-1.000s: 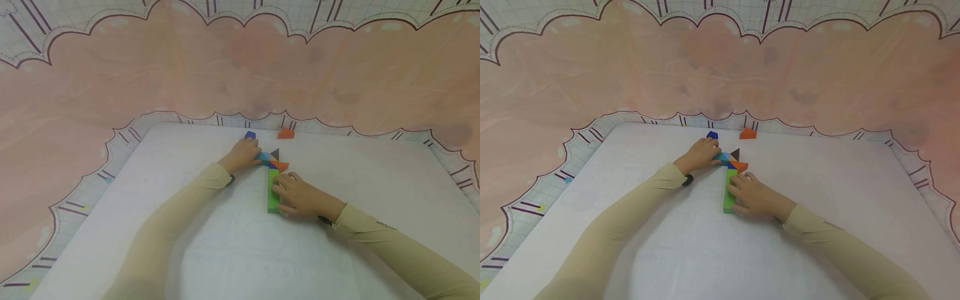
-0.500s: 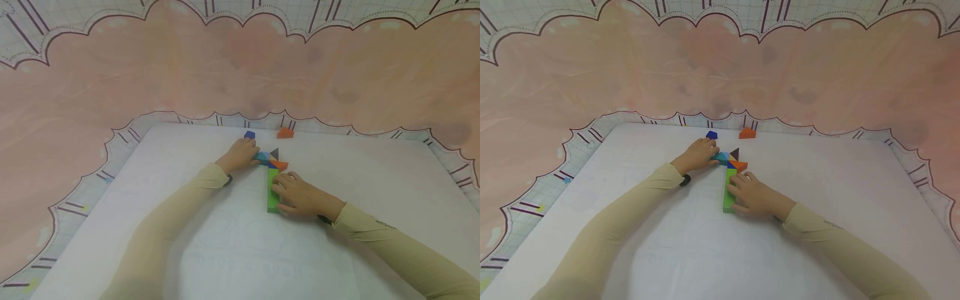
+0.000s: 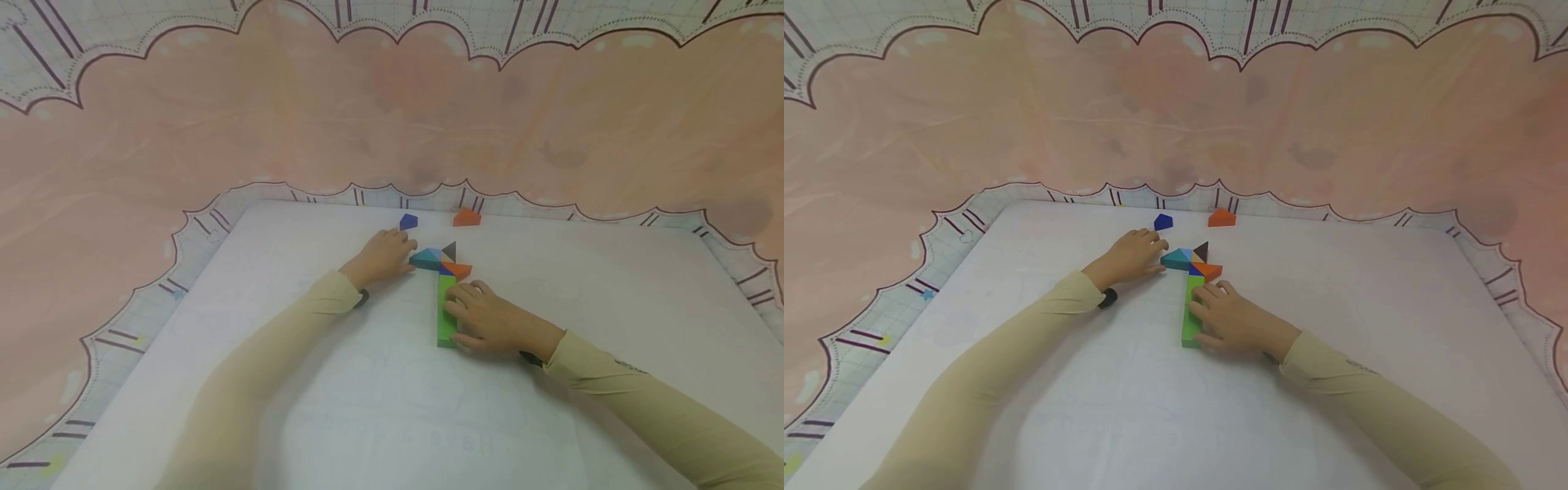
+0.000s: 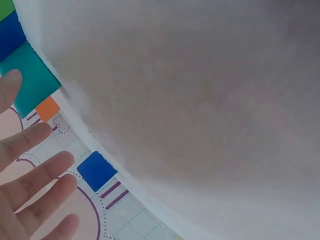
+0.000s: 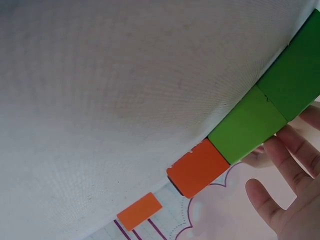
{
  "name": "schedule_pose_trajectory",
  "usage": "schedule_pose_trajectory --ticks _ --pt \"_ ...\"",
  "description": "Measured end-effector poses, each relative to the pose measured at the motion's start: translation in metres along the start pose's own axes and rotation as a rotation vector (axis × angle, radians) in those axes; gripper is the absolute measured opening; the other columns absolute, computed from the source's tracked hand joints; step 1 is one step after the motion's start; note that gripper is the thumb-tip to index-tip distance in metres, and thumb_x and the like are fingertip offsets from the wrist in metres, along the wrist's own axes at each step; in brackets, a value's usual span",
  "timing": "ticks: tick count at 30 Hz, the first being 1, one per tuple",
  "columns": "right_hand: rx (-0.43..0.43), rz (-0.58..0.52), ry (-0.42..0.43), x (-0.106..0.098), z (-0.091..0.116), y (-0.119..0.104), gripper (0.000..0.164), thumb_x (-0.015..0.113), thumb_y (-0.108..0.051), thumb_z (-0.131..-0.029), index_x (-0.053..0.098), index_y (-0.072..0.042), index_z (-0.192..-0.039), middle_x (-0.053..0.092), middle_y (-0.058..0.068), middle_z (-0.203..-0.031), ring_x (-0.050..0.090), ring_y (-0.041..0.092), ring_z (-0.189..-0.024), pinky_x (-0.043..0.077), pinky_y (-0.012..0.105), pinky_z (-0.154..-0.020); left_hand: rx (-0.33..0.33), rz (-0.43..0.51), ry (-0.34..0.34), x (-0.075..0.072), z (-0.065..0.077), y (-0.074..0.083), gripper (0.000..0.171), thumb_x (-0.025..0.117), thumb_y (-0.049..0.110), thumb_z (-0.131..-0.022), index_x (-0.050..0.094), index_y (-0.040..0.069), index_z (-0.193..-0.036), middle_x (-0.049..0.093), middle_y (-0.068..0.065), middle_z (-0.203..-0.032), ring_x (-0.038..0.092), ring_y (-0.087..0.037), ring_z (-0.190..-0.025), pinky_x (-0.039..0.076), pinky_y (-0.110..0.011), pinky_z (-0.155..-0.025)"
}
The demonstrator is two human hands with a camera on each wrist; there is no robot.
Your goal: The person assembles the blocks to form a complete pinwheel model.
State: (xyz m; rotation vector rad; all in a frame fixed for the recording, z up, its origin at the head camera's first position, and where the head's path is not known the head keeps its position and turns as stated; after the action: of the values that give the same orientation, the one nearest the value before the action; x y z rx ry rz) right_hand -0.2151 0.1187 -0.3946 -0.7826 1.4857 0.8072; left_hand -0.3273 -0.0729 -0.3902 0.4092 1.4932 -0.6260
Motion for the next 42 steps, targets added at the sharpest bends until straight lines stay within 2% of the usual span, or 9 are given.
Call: schedule_pose_trajectory --ticks 13,17,20,24,28,33,37,42 --pt "-0.006 0.002 0.01 0.0 0.0 -0.002 0.039 0.055 -0.042 -0.09 0.052 -0.011 -0.113 0.052 0.01 -0.123 0.047 0.026 -0.116 0.039 0.05 -0.102 0.044 -0.05 -0.002 0.001 0.003 0.001 0.042 0.056 0.041 -0.092 0.06 0.011 -0.12 0.058 -0.01 -0.118 0.053 -0.025 -0.109 0.046 -0.038 -0.096" --pt "-0.006 0.006 0.005 0.0 0.0 -0.001 0.039 0.053 -0.044 -0.091 0.051 -0.012 -0.113 0.051 0.009 -0.123 0.047 0.025 -0.116 0.039 0.049 -0.102 0.046 -0.013 -0.032 -0.004 0.002 -0.001 0.04 0.057 0.039 -0.091 0.06 0.011 -0.119 0.059 -0.009 -0.116 0.054 -0.025 -0.107 0.046 -0.038 -0.096" --pt "-0.013 0.006 0.008 0.0 0.0 -0.001 0.039 0.053 -0.044 -0.091 0.051 -0.011 -0.113 0.051 0.009 -0.123 0.047 0.025 -0.117 0.039 0.049 -0.102 0.033 0.03 -0.042 -0.01 -0.002 -0.01 0.038 0.057 0.036 -0.092 0.059 0.011 -0.12 0.059 -0.01 -0.118 0.054 -0.026 -0.108 0.045 -0.039 -0.098" --pt "-0.018 0.003 0.016 0.001 0.0 0.0 0.04 0.053 -0.044 -0.091 0.05 -0.011 -0.114 0.051 0.009 -0.123 0.047 0.025 -0.117 0.039 0.049 -0.102 0.004 0.058 -0.023 -0.019 -0.012 -0.026 0.04 0.055 0.031 -0.093 0.055 0.01 -0.126 0.057 -0.013 -0.123 0.053 -0.029 -0.115 0.042 -0.042 -0.102" --pt "-0.018 0.005 0.032 0.002 0.001 0.001 0.04 0.054 -0.044 -0.091 0.05 -0.011 -0.114 0.05 0.009 -0.123 0.047 0.025 -0.116 0.039 0.049 -0.102 -0.058 0.067 -0.024 -0.022 -0.029 -0.041 0.046 0.056 0.028 -0.093 0.048 0.01 -0.135 0.052 -0.016 -0.131 0.047 -0.032 -0.125 0.036 -0.046 -0.109" --pt "-0.034 -0.001 0.057 0.001 0.002 0.0 0.04 0.056 -0.042 -0.09 0.051 -0.01 -0.113 0.051 0.01 -0.121 0.048 0.024 -0.115 0.04 0.049 -0.1 -0.126 0.049 -0.059 -0.014 -0.048 -0.053 0.049 0.053 0.027 -0.095 0.041 0.011 -0.14 0.046 -0.015 -0.14 0.04 -0.032 -0.132 0.03 -0.046 -0.113" --pt "-0.037 0.003 0.046 0.001 0.002 -0.001 0.04 0.055 -0.042 -0.09 0.051 -0.01 -0.113 0.051 0.009 -0.121 0.047 0.024 -0.116 0.039 0.049 -0.1 -0.144 0.004 -0.058 -0.005 -0.058 -0.059 0.052 0.053 0.032 -0.095 0.041 0.01 -0.14 0.044 -0.015 -0.142 0.039 -0.032 -0.134 0.03 -0.046 -0.113" --pt "-0.032 0.008 0.041 0.0 0.002 0.0 0.039 0.055 -0.042 -0.09 0.05 -0.011 -0.112 0.051 0.009 -0.121 0.046 0.024 -0.116 0.039 0.049 -0.1 -0.152 0.004 -0.041 0.001 -0.065 -0.061 0.053 0.052 0.035 -0.095 0.041 0.011 -0.14 0.042 -0.018 -0.143 0.038 -0.035 -0.134 0.03 -0.049 -0.113"
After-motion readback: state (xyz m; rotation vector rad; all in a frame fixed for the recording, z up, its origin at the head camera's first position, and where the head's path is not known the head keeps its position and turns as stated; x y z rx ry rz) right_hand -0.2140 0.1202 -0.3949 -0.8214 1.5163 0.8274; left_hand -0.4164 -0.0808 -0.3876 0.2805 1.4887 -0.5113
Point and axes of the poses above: each hand's wrist, its own z-axis away from the middle knuckle, its own x-axis out of the palm, y = z × x, the point moved 3 cm from there along -z, towards the middle knuckle
